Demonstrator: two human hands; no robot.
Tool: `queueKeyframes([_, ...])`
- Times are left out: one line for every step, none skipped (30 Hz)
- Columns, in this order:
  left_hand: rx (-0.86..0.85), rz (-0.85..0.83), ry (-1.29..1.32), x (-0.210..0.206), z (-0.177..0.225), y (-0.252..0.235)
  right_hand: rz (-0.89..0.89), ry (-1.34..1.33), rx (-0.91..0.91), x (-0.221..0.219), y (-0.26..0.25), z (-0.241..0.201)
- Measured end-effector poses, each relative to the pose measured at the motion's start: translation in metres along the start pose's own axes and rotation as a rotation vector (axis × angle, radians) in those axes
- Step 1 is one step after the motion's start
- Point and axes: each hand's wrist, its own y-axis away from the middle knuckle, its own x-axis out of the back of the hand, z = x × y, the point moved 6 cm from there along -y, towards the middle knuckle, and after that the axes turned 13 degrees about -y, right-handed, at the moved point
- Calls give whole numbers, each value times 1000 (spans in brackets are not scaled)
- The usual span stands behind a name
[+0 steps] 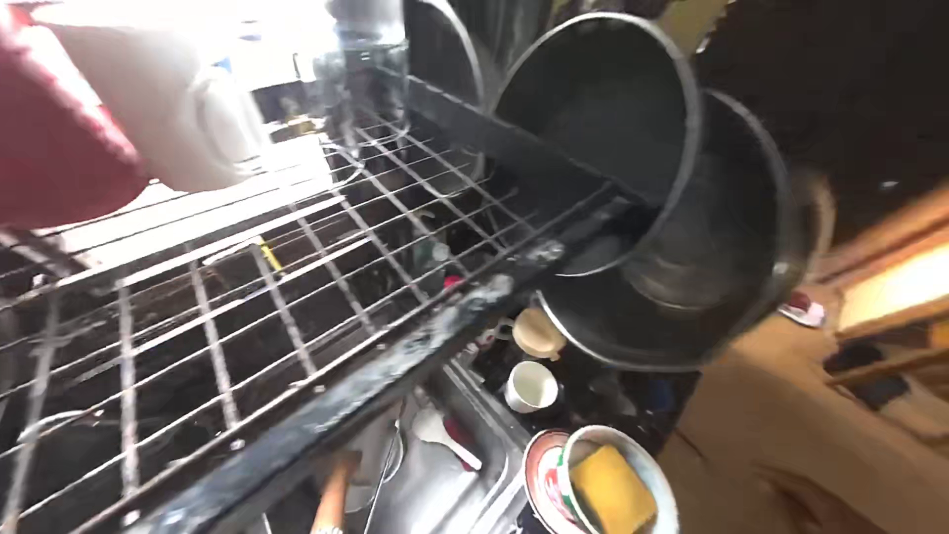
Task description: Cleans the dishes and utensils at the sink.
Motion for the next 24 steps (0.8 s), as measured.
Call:
queueKeyframes([-1,36,-24,8,-1,1,-12,-26,-5,1,0,1])
queueKeyframes([-13,71,-44,22,2,9,8,-36,33,2,1,10])
queueKeyframes([-42,112,-76,40,8,21,37,-53,79,2,2,16])
queueKeyframes([-95,165,-91,60,18,37,72,-62,105,2,3,23])
queueKeyframes([-188,230,-62,82,32,59,93,-72,88,2,4,23])
queueKeyframes([-312,288,-18,103,50,86,97,-80,60,2,4,23])
queueKeyframes([-463,341,29,122,70,116,95,-85,64,0,3,29])
queueKeyframes([-640,386,83,138,93,149,99,-86,106,-3,3,37])
queueKeyframes([-818,415,127,151,118,183,109,-91,144,-6,2,41])
queueKeyframes([-976,437,149,160,144,216,130,-99,180,-9,1,42])
queueKeyframes([-1105,436,144,165,171,246,147,-108,199,-11,1,43])
queueKeyframes([-1191,409,103,166,198,274,159,-121,210,-12,1,44])
queueKeyframes([-1238,379,31,163,226,299,169,-134,215,-13,1,45])
queueKeyframes([-1267,361,-48,157,254,320,176,-160,209,-12,2,45])
queueKeyframes([-1281,345,-124,149,281,339,180,-181,198,-11,3,47])
queueKeyframes([-1291,333,-212,139,306,354,186,-188,188,-9,4,50])
queueKeyframes([-1306,337,-295,127,331,366,187,-201,166,-5,6,54])
queueKeyframes([-1312,342,-388,114,354,375,189,-206,142,-2,9,59])
queueKeyframes([-1282,303,-504,102,375,380,193,-202,125,2,11,65])
queueKeyframes([-1249,271,-611,90,392,384,193,-200,107,6,15,70])
queueKeyframes([-1221,241,-687,79,406,385,182,-202,81,10,19,74])
queueKeyframes([-1205,215,-735,71,417,385,176,-192,59,13,23,78])
queueKeyframes([-1199,199,-762,64,424,385,171,-177,35,15,26,83])
queueKeyframes([-1195,176,-779,59,430,384,162,-170,14,15,28,90])
